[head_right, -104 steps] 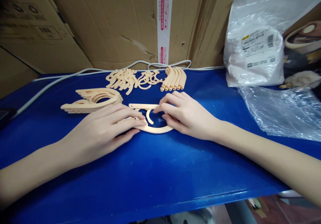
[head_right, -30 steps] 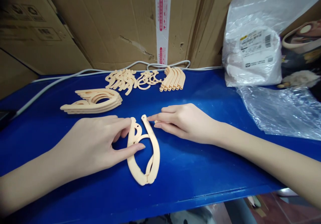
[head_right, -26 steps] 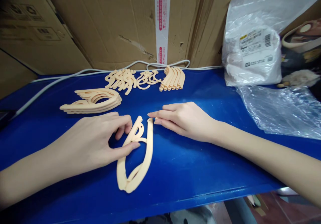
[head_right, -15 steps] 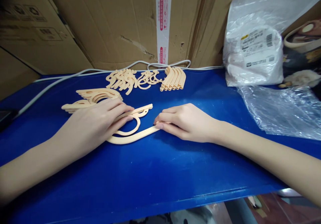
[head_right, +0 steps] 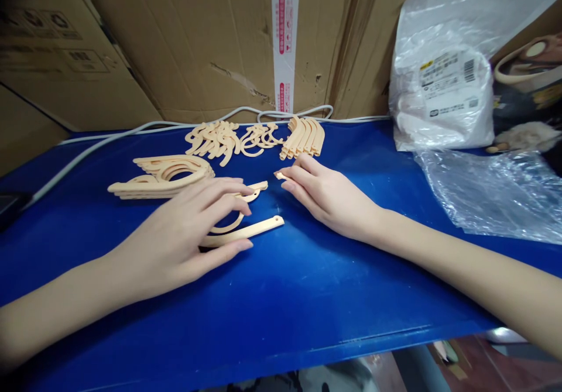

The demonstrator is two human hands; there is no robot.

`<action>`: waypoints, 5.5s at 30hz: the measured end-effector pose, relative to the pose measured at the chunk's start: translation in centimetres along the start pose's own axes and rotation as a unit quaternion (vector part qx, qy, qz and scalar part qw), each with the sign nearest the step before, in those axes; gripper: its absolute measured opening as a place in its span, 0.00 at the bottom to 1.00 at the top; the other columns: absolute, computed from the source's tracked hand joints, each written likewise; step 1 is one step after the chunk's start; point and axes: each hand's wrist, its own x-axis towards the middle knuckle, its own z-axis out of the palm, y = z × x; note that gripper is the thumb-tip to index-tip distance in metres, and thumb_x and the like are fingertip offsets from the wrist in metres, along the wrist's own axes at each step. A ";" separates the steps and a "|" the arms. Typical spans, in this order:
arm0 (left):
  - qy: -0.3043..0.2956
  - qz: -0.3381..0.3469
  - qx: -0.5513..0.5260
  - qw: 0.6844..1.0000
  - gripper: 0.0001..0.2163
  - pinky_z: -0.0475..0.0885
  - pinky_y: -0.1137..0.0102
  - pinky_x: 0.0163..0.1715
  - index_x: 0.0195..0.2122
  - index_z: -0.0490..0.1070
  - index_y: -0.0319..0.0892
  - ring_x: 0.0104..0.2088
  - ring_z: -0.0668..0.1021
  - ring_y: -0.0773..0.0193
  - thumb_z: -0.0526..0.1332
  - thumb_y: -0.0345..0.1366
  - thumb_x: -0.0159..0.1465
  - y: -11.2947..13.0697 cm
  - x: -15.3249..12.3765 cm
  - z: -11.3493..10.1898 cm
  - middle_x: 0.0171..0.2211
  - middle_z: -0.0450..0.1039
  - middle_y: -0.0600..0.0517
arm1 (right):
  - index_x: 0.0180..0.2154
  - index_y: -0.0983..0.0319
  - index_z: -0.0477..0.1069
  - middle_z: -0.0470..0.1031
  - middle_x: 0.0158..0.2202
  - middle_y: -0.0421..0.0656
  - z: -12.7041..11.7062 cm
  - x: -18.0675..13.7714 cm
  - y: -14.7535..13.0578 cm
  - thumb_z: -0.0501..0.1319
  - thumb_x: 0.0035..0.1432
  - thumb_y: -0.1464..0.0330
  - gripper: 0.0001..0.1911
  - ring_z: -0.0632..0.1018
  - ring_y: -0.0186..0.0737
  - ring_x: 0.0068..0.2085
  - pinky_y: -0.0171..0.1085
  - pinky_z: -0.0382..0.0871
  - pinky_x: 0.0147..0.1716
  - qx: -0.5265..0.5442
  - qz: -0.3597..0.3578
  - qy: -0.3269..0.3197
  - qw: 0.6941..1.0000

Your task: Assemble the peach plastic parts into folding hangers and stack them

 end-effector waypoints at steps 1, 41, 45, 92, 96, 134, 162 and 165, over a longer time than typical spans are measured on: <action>-0.019 0.001 -0.018 1.000 0.11 0.65 0.55 0.60 0.47 0.69 0.42 0.62 0.68 0.51 0.57 0.44 0.71 0.0 0.0 0.2 0.60 0.68 0.42 | 0.52 0.61 0.71 0.73 0.44 0.50 0.0 0.0 -0.1 0.46 0.72 0.61 0.19 0.77 0.46 0.44 0.44 0.72 0.46 0.004 0.010 0.003 1.000; -0.028 -0.047 -0.124 0.991 0.06 0.59 0.46 0.67 0.43 0.60 0.43 0.70 0.58 0.52 0.49 0.39 0.74 -0.8 0.2 1.6 0.68 0.58 0.38 | 0.44 0.62 0.72 0.77 0.31 0.42 -0.3 -0.1 -1.4 0.50 0.72 0.57 0.18 0.75 0.37 0.29 0.35 0.62 0.31 0.089 0.062 -0.115 0.987; -0.023 -0.044 -0.127 0.991 0.06 0.59 0.46 0.67 0.46 0.60 0.43 0.70 0.59 0.52 0.50 0.39 0.74 -0.8 0.2 1.6 0.68 0.58 0.38 | 0.43 0.62 0.72 0.77 0.31 0.42 -0.3 -0.1 -1.4 0.50 0.72 0.57 0.19 0.74 0.37 0.29 0.35 0.63 0.31 0.115 0.058 -0.107 0.986; -0.001 0.035 -0.054 0.998 0.15 0.61 0.59 0.67 0.55 0.68 0.36 0.67 0.64 0.57 0.46 0.36 0.76 -1.2 -0.1 1.7 0.65 0.64 0.42 | 0.39 0.64 0.73 0.75 0.27 0.40 0.1 -0.8 -1.6 0.48 0.74 0.65 0.18 0.77 0.33 0.27 0.36 0.58 0.23 -0.287 -0.164 0.047 0.943; -0.003 0.035 -0.058 0.998 0.15 0.60 0.61 0.67 0.55 0.68 0.37 0.66 0.63 0.59 0.46 0.36 0.76 -1.1 -0.2 1.6 0.65 0.63 0.43 | 0.40 0.64 0.74 0.75 0.27 0.39 -0.1 -0.9 -1.6 0.49 0.74 0.65 0.17 0.76 0.33 0.27 0.36 0.59 0.25 -0.280 -0.177 0.048 0.942; -0.060 0.046 -0.067 0.995 0.15 0.60 0.55 0.67 0.50 0.70 0.37 0.67 0.64 0.55 0.46 0.34 0.76 -1.0 0.0 1.2 0.65 0.63 0.41 | 0.42 0.61 0.79 0.73 0.26 0.39 0.2 -1.2 -1.4 0.54 0.71 0.63 0.16 0.73 0.31 0.26 0.34 0.57 0.24 -0.166 -0.150 0.021 0.974; -0.016 -0.071 -0.195 0.978 0.11 0.66 0.57 0.62 0.50 0.70 0.44 0.65 0.68 0.54 0.56 0.33 0.68 -2.2 0.2 0.8 0.62 0.67 0.46 | 0.28 0.60 0.65 0.65 0.23 0.36 -0.8 -0.3 -1.4 0.57 0.66 0.56 0.18 0.64 0.34 0.26 0.36 0.55 0.31 0.010 -0.168 -0.092 0.982; 0.001 -0.063 -0.195 0.979 0.11 0.67 0.58 0.62 0.50 0.70 0.43 0.62 0.70 0.55 0.57 0.33 0.67 -2.5 0.3 1.0 0.59 0.70 0.46 | 0.30 0.60 0.66 0.68 0.28 0.38 -0.8 -0.2 -1.9 0.60 0.61 0.63 0.10 0.66 0.36 0.31 0.38 0.56 0.35 0.027 -0.164 -0.124 0.978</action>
